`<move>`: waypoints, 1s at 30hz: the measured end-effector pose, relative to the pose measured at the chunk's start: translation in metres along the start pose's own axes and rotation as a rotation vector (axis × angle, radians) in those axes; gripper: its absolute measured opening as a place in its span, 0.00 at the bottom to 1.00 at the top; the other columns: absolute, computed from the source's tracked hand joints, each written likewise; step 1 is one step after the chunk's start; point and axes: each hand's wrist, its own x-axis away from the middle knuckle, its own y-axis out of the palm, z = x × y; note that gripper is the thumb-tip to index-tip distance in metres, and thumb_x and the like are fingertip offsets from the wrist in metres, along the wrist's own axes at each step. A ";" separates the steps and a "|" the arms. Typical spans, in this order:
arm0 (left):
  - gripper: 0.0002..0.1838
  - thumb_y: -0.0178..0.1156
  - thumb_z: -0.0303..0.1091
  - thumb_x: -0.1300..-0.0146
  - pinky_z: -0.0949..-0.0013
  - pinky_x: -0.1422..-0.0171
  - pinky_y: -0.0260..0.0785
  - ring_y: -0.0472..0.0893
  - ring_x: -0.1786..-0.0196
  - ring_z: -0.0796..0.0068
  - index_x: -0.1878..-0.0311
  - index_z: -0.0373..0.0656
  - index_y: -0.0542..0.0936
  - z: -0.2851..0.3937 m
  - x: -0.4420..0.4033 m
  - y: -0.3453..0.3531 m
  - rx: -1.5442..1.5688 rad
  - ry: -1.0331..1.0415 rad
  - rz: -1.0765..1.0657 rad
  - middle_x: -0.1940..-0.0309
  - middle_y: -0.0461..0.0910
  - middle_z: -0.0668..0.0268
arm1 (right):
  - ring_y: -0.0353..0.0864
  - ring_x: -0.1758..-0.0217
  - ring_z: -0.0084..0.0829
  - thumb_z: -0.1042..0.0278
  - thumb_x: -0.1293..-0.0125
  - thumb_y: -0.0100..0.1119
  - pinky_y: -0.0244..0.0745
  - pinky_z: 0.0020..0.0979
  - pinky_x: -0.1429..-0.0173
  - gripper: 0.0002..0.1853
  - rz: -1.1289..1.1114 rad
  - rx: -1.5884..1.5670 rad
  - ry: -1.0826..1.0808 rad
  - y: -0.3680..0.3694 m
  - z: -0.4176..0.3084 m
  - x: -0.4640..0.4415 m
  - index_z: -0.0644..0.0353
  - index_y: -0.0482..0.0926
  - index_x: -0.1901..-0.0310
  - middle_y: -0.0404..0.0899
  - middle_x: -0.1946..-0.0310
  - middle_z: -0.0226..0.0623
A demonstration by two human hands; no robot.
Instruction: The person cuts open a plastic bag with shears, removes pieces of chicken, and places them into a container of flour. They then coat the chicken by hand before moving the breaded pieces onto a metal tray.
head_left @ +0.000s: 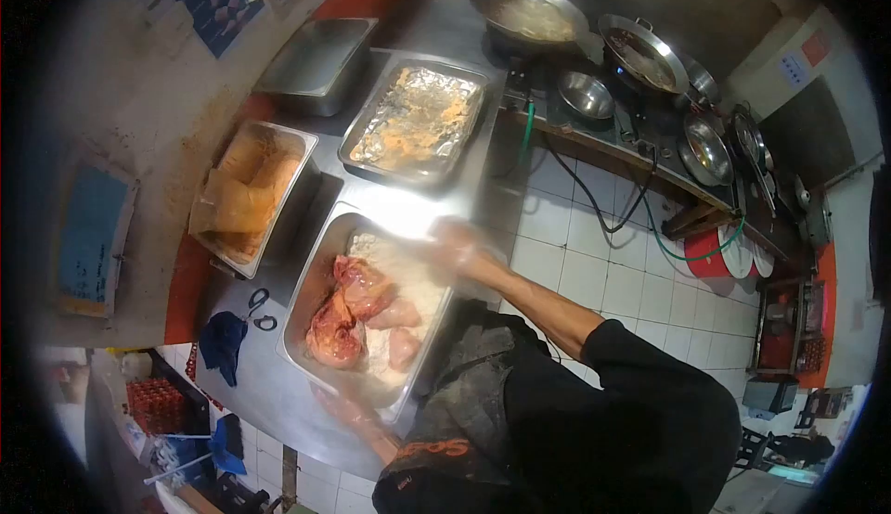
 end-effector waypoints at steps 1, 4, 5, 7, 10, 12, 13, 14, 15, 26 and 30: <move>0.34 0.57 0.42 0.32 0.57 0.27 0.58 0.65 0.30 0.53 0.29 0.31 0.61 -0.010 -0.002 0.006 0.001 -0.002 -0.008 0.30 0.62 0.47 | 0.81 0.49 0.46 0.42 0.35 0.54 0.74 0.43 0.45 0.29 0.101 0.033 -0.086 0.004 0.016 -0.006 0.63 0.79 0.49 0.81 0.52 0.52; 0.32 0.57 0.40 0.31 0.57 0.25 0.54 0.63 0.29 0.50 0.30 0.31 0.61 -0.009 -0.002 0.024 -0.234 0.211 0.041 0.31 0.62 0.46 | 0.81 0.47 0.46 0.44 0.36 0.56 0.74 0.43 0.44 0.28 0.041 0.183 0.001 -0.028 -0.008 0.008 0.63 0.79 0.48 0.81 0.52 0.52; 0.32 0.58 0.37 0.32 0.57 0.25 0.54 0.63 0.29 0.51 0.30 0.31 0.61 -0.014 -0.003 0.025 -0.092 0.209 0.029 0.31 0.63 0.47 | 0.81 0.47 0.46 0.45 0.36 0.56 0.74 0.43 0.44 0.27 0.010 0.251 -0.004 -0.026 -0.007 0.009 0.62 0.79 0.49 0.81 0.53 0.52; 0.30 0.60 0.31 0.34 0.59 0.26 0.56 0.65 0.31 0.55 0.32 0.32 0.64 0.000 -0.004 0.025 0.161 0.199 0.062 0.33 0.66 0.49 | 0.80 0.48 0.47 0.47 0.37 0.59 0.74 0.44 0.44 0.26 0.241 0.259 -0.274 -0.018 0.008 0.011 0.62 0.78 0.48 0.80 0.50 0.53; 0.27 0.61 0.28 0.35 0.62 0.27 0.58 0.67 0.33 0.61 0.34 0.33 0.67 0.057 0.007 0.023 0.206 0.267 0.281 0.35 0.68 0.52 | 0.79 0.45 0.47 0.48 0.36 0.60 0.73 0.43 0.40 0.27 0.338 0.229 -0.512 -0.011 -0.024 0.013 0.61 0.76 0.44 0.77 0.47 0.53; 0.26 0.61 0.27 0.35 0.63 0.26 0.58 0.67 0.32 0.62 0.35 0.33 0.67 0.065 0.005 0.015 0.137 0.352 0.428 0.35 0.68 0.53 | 0.76 0.41 0.47 0.52 0.35 0.61 0.71 0.44 0.37 0.28 0.010 -0.276 -0.385 -0.006 -0.052 0.017 0.62 0.72 0.39 0.77 0.45 0.50; 0.26 0.62 0.28 0.35 0.63 0.26 0.57 0.66 0.31 0.63 0.35 0.34 0.68 0.064 0.005 0.011 0.119 0.332 0.305 0.35 0.68 0.53 | 0.76 0.41 0.47 0.52 0.35 0.61 0.71 0.44 0.37 0.28 -0.025 -0.275 -0.396 0.001 -0.061 0.013 0.62 0.72 0.39 0.77 0.45 0.50; 0.26 0.63 0.29 0.35 0.64 0.25 0.56 0.65 0.30 0.64 0.35 0.34 0.68 0.064 0.005 0.010 0.106 0.311 0.178 0.34 0.68 0.53 | 0.75 0.39 0.49 0.51 0.35 0.60 0.69 0.43 0.34 0.30 -0.104 -0.022 -0.343 0.009 -0.072 0.008 0.64 0.71 0.38 0.76 0.44 0.53; 0.26 0.63 0.29 0.35 0.64 0.25 0.56 0.65 0.30 0.64 0.35 0.34 0.68 0.070 0.005 0.012 0.100 0.299 0.203 0.34 0.68 0.53 | 0.74 0.37 0.51 0.50 0.35 0.60 0.68 0.41 0.32 0.32 -0.174 0.233 -0.293 0.014 -0.079 0.001 0.66 0.70 0.38 0.74 0.43 0.57; 0.30 0.65 0.39 0.37 0.63 0.31 0.62 0.72 0.34 0.63 0.35 0.35 0.71 0.129 -0.017 0.059 0.123 -0.052 0.037 0.40 0.76 0.54 | 0.84 0.58 0.43 0.38 0.35 0.53 0.76 0.41 0.53 0.30 -0.538 0.233 -0.312 0.066 -0.102 -0.095 0.64 0.83 0.56 0.84 0.62 0.51; 0.30 0.65 0.41 0.36 0.63 0.31 0.62 0.73 0.34 0.63 0.35 0.35 0.72 0.132 -0.028 0.074 0.071 -0.101 0.059 0.40 0.76 0.54 | 0.84 0.60 0.46 0.35 0.34 0.49 0.77 0.42 0.53 0.31 -0.823 0.271 -0.404 0.057 -0.109 -0.089 0.59 0.84 0.57 0.85 0.63 0.47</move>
